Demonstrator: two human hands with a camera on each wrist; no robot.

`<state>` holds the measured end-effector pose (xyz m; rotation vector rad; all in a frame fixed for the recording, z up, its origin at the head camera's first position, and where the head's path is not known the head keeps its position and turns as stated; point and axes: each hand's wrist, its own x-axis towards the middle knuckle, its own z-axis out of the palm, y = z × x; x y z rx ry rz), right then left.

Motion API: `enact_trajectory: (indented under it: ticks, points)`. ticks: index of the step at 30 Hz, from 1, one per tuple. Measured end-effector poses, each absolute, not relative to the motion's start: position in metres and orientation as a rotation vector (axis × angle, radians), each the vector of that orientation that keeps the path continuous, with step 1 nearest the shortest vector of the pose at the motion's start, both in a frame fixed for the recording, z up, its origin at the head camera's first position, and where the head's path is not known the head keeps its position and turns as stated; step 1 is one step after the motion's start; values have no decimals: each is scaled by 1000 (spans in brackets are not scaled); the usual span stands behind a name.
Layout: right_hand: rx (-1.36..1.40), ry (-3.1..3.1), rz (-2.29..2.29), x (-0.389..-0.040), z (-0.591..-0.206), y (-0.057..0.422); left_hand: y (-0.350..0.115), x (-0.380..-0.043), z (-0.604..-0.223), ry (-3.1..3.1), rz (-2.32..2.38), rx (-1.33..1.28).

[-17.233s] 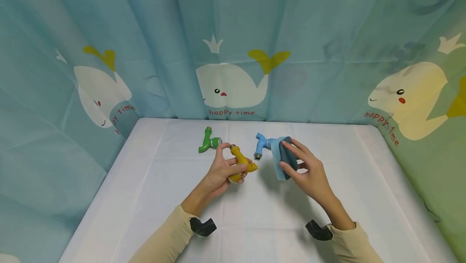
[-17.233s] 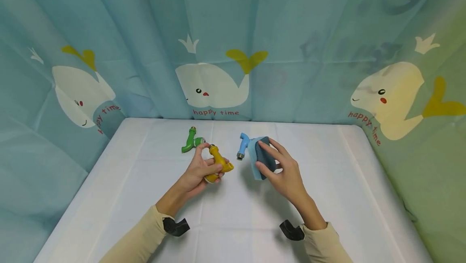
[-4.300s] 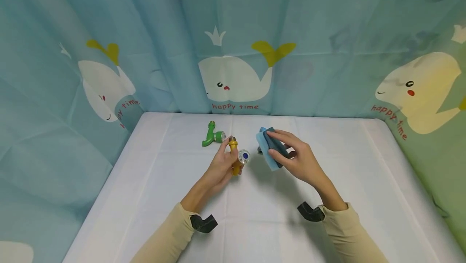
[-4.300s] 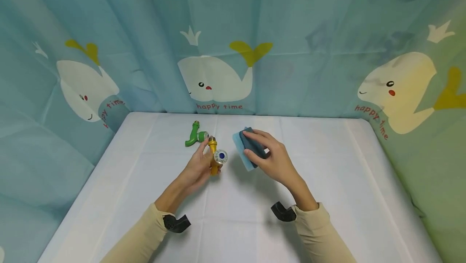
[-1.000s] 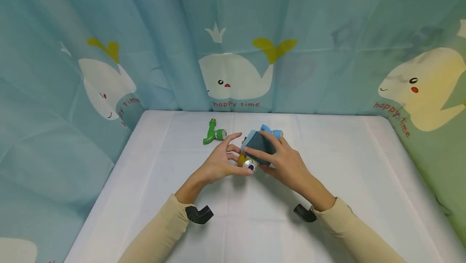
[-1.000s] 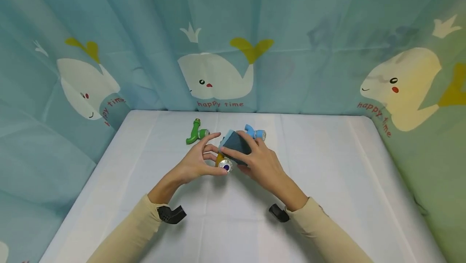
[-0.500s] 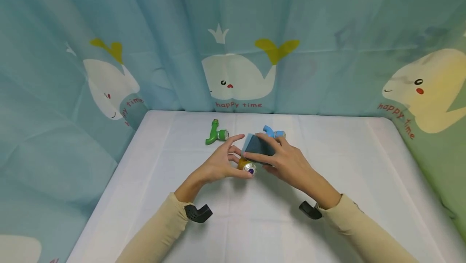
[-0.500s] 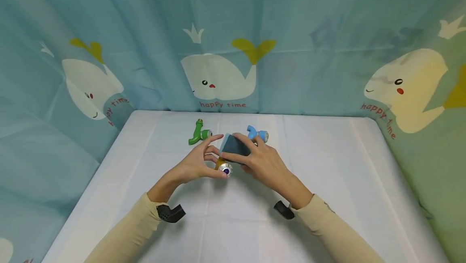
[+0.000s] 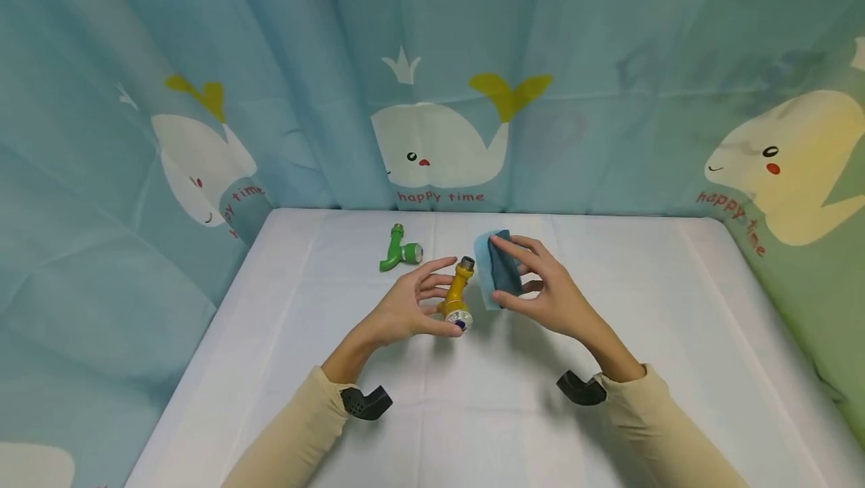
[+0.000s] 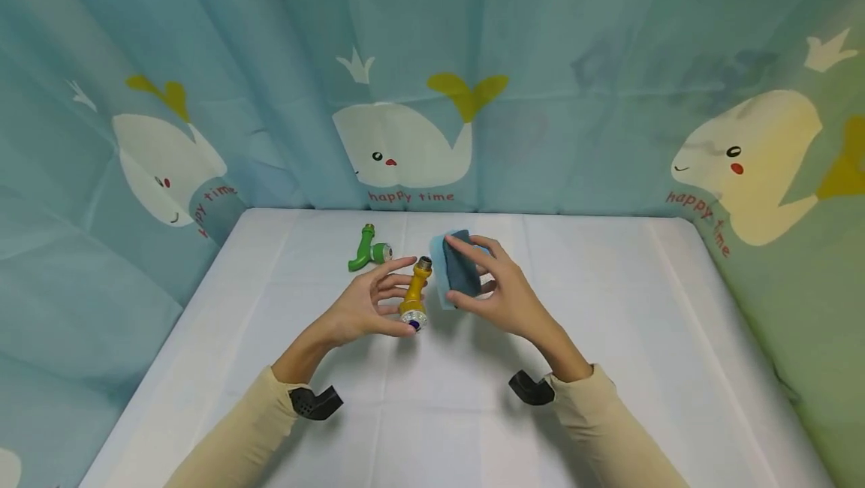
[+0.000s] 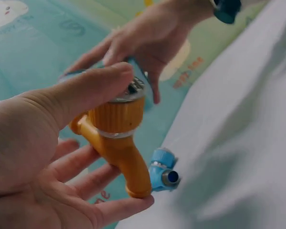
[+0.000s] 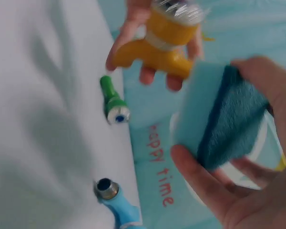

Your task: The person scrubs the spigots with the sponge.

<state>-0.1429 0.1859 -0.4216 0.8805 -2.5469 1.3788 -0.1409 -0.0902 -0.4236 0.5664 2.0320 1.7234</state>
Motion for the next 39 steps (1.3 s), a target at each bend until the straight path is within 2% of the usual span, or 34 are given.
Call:
enact_trajectory:
  ticks: [4,11,18,25,29,33,39]
  points:
    - [918,-2589,1380,-145,-420,192,-90,-140,-425,2029,1701,613]
    - [640,-2577,1418,-137,-421,225,-74,-141,-430,2042,1785,590]
    - [383,-2418,1463,-112,-410,288,1,-164,-431,2498,1498,723]
    - [240,-2045,1981,-88,-415,344,107,-203,-443,2781,963,970]
    - [199,-1961,2107,-80,-426,356,154,-217,-466,2863,694,965]
    - [103,-2028,2087,-74,-432,361,183,-221,-483,2967,499,896]
    - [2,-2115,2038,-70,-437,361,185,-223,-483,3097,350,842]
